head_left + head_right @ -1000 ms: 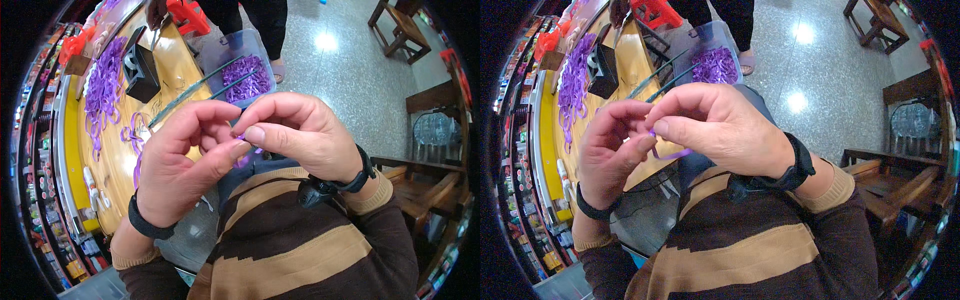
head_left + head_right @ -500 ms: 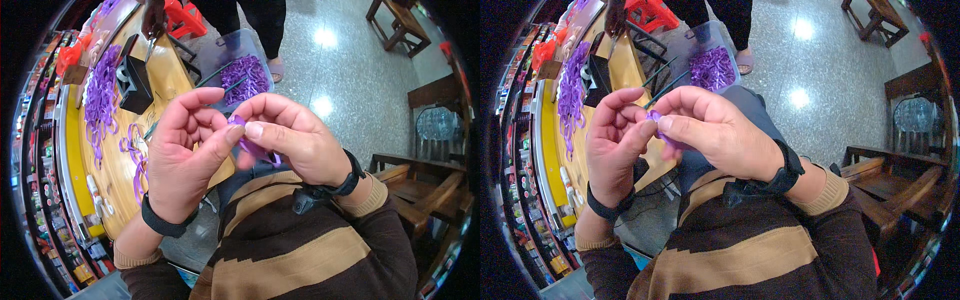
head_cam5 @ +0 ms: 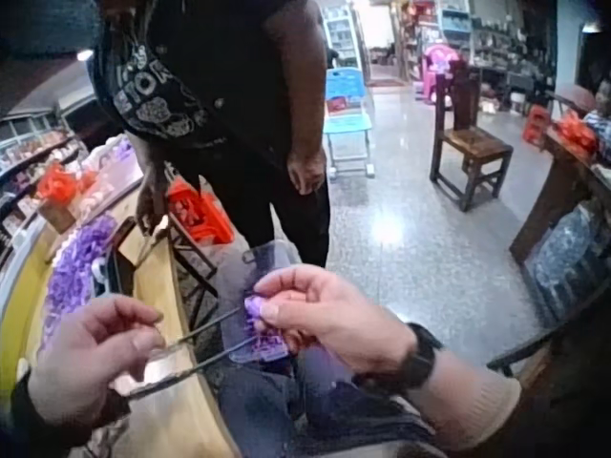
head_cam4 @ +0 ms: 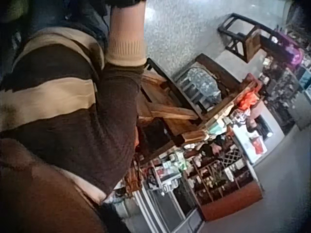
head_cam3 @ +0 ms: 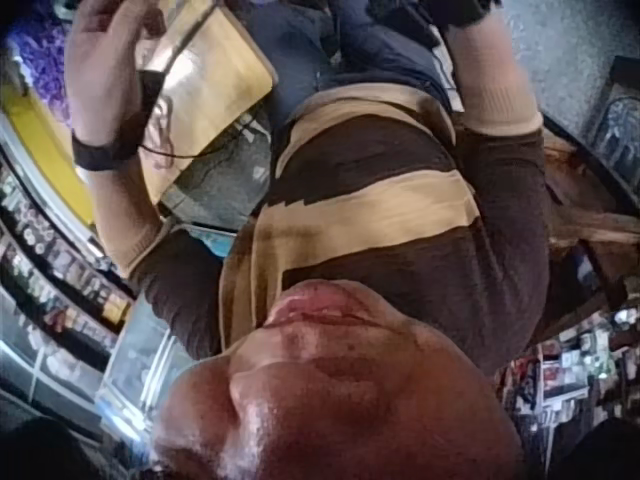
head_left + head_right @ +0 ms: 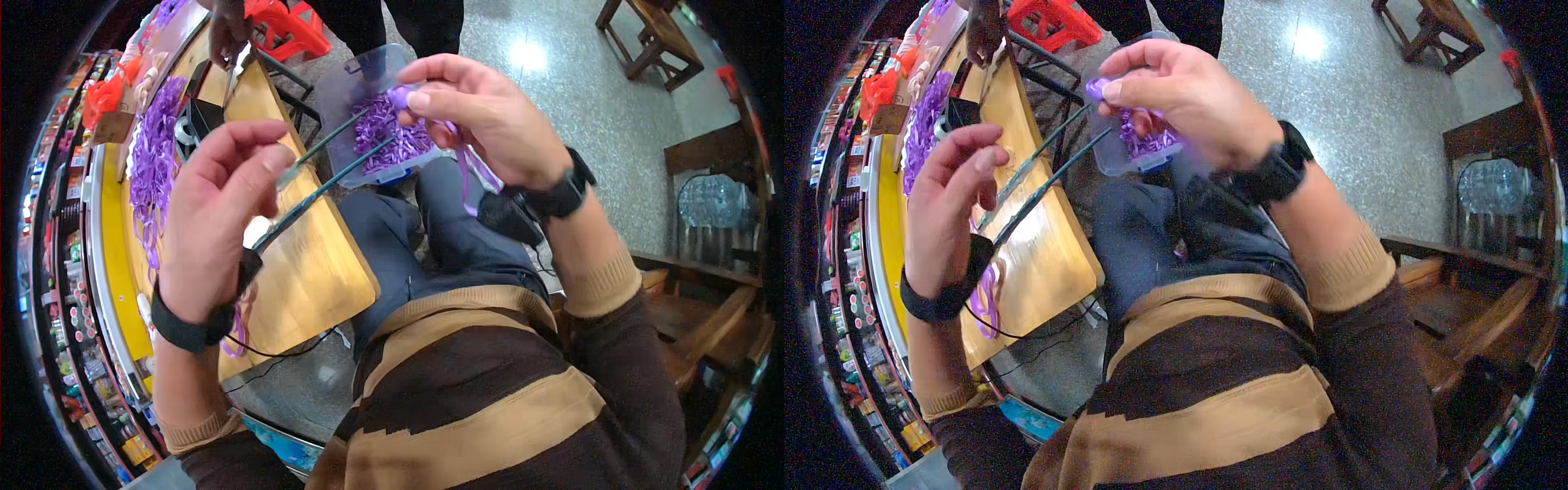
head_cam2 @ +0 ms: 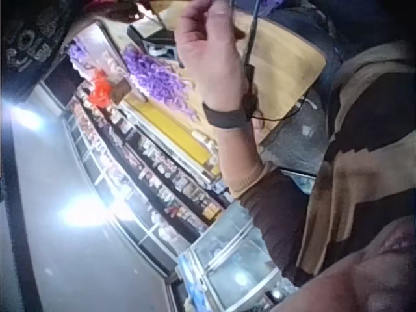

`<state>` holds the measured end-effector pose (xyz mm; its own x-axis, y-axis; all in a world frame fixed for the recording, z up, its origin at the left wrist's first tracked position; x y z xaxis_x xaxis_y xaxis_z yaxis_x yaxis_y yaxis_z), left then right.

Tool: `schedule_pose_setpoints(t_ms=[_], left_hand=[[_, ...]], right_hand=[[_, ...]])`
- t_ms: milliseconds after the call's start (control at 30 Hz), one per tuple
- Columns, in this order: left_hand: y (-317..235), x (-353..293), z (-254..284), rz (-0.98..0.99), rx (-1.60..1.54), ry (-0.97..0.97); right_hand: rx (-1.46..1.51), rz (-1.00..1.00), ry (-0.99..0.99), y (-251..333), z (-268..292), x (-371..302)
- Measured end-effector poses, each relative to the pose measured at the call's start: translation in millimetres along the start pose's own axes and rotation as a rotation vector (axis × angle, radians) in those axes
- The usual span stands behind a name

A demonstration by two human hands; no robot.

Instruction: Tying and assembling small purple ribbons using a metal jig on a table.

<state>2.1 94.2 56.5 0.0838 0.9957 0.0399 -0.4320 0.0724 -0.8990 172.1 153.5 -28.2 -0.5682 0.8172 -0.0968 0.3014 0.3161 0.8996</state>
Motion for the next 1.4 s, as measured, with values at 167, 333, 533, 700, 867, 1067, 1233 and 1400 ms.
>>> schedule_pose_setpoints(t_ms=[167,333,533,700,867,1067,1233,1400], left_hand=[[22.3,24.8,7.5,0.074,0.009,0.073],[49.8,26.8,0.3,0.196,0.015,0.124],[59.9,35.0,-12.3,0.228,-0.008,0.211],[60.0,53.9,-22.1,0.171,0.025,0.260],[48.7,65.4,-41.8,0.066,0.012,0.330],[58.3,79.1,-49.0,0.078,0.130,0.348],[65.4,85.5,-57.6,0.072,0.104,0.390],[70.1,86.4,-56.2,0.162,0.149,0.366]], right_hand=[[0.039,-0.032,0.145,-20.3,3.9,44.1],[0.131,-0.096,0.342,-39.9,-14.1,54.0],[0.246,-0.092,0.389,-44.5,-16.9,54.9],[0.228,-0.118,0.386,-45.6,-18.4,59.3],[0.146,-0.069,0.320,-43.2,-3.3,64.6],[0.113,-0.087,0.314,-43.1,-2.5,64.0],[0.053,-0.088,0.292,-44.9,1.0,66.5],[0.065,-0.113,0.279,-51.7,5.5,67.2]])
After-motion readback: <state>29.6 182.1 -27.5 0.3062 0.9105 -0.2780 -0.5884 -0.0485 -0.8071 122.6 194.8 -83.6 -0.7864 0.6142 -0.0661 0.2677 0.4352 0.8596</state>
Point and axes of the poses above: each hand's wrist, its own x-axis towards the middle knuckle, its own z-axis out of the back of the hand, y = z × x, the point moved 9 cm from there along x, towards the middle knuckle, and after that the axes turned 11 degrees about -z, right-handed, at the moved point
